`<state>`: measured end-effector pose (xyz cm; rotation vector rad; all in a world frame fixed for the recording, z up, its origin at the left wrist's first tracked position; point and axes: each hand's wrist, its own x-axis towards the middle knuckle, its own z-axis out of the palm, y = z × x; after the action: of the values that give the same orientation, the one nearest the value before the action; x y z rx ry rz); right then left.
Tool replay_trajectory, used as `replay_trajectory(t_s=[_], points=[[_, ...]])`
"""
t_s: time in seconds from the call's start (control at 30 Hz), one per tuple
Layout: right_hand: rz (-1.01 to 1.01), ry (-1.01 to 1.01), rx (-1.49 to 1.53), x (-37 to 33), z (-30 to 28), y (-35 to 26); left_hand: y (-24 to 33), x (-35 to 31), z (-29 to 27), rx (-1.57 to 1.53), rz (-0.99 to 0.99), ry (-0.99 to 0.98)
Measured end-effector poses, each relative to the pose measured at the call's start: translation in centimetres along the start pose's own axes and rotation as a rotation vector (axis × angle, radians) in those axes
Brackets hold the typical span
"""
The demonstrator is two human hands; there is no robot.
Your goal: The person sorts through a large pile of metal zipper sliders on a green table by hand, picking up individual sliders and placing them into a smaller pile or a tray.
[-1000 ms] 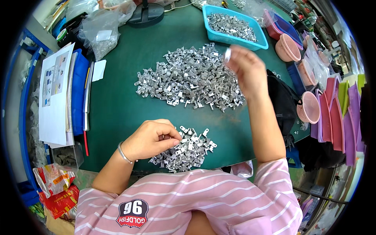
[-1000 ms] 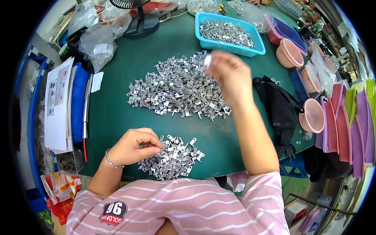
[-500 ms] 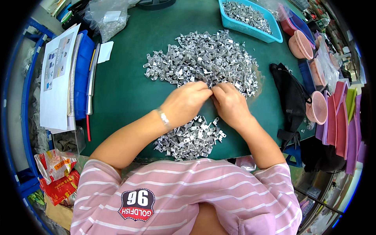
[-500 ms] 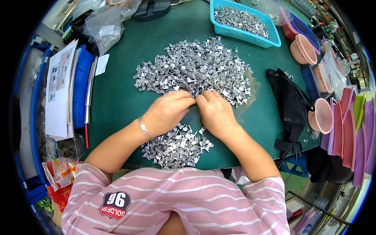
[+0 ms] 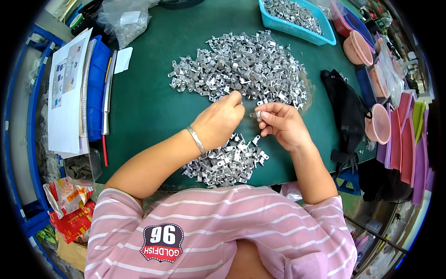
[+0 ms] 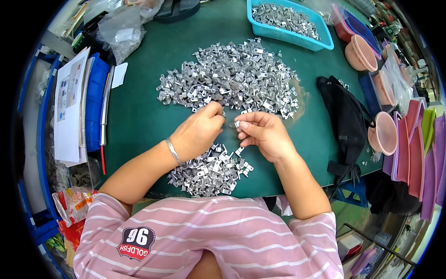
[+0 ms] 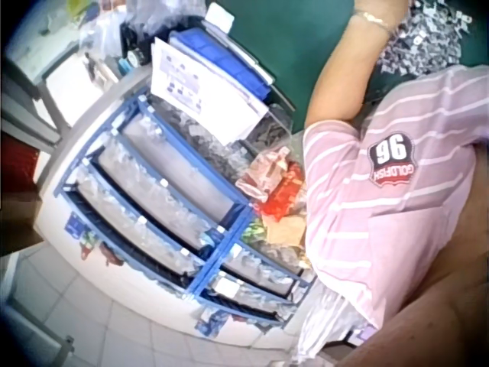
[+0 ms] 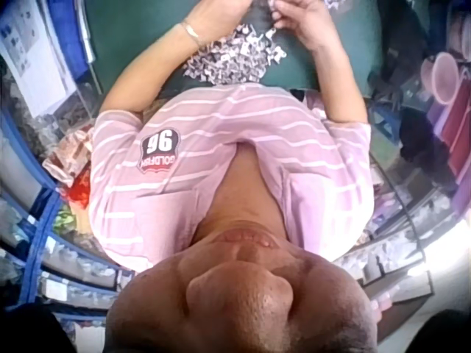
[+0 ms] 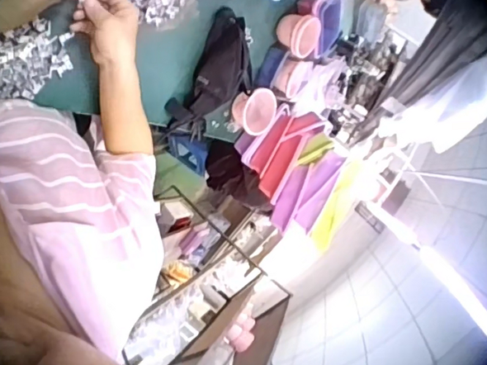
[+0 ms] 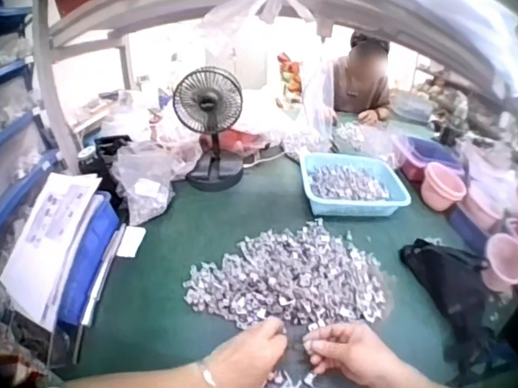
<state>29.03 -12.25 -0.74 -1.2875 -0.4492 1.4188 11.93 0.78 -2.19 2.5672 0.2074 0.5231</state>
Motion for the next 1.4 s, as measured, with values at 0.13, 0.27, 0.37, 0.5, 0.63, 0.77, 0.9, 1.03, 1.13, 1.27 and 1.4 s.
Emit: replay_trajectory(t_s=[0.13,0.27,0.37,0.5,0.63,0.77,0.9,1.03,1.13,1.27,1.4], points=[[0.075,-0.106,0.187,-0.1,-0.1,0.1,-0.2,-0.5,-0.9,-0.095,-0.009,-0.035],[0.081,-0.147,0.248,-0.3,-0.1,0.4,-0.7,-0.9,-1.5,-0.078,0.039,-0.049],[0.073,-0.184,0.294,-0.6,0.1,0.5,-1.0,-1.2,-1.5,-0.071,-0.021,-0.069],[0.04,-0.262,-0.116,-2.0,1.8,-0.6,-1.5,-1.7,-2.1,-0.077,-0.07,0.011],[-0.717,-0.032,-1.08,-0.2,3.5,0.1,-0.3,-2.1,-2.9,-0.38,-0.409,0.073],[-0.882,0.13,-1.279,2.7,4.1,1.4,0.4,-3.3,-2.7,-0.758,-0.674,0.133],[-0.732,0.131,-1.081,2.4,3.4,1.2,1.1,-4.1,-3.0,-1.105,-0.697,0.183],[-0.461,0.017,-0.487,1.3,3.5,1.2,1.9,-4.4,-3.3,-1.158,-0.716,0.205],[-0.422,-0.067,-0.263,0.0,3.9,0.8,2.4,-4.4,-3.5,-1.19,-0.633,0.192],[-0.448,-0.135,-0.126,-1.0,4.2,0.6,3.1,-4.4,-4.2,-1.231,-0.646,0.158],[-0.496,-0.198,-0.12,-1.5,4.4,0.8,3.4,-5.0,-5.4,-1.258,-0.652,0.13]])
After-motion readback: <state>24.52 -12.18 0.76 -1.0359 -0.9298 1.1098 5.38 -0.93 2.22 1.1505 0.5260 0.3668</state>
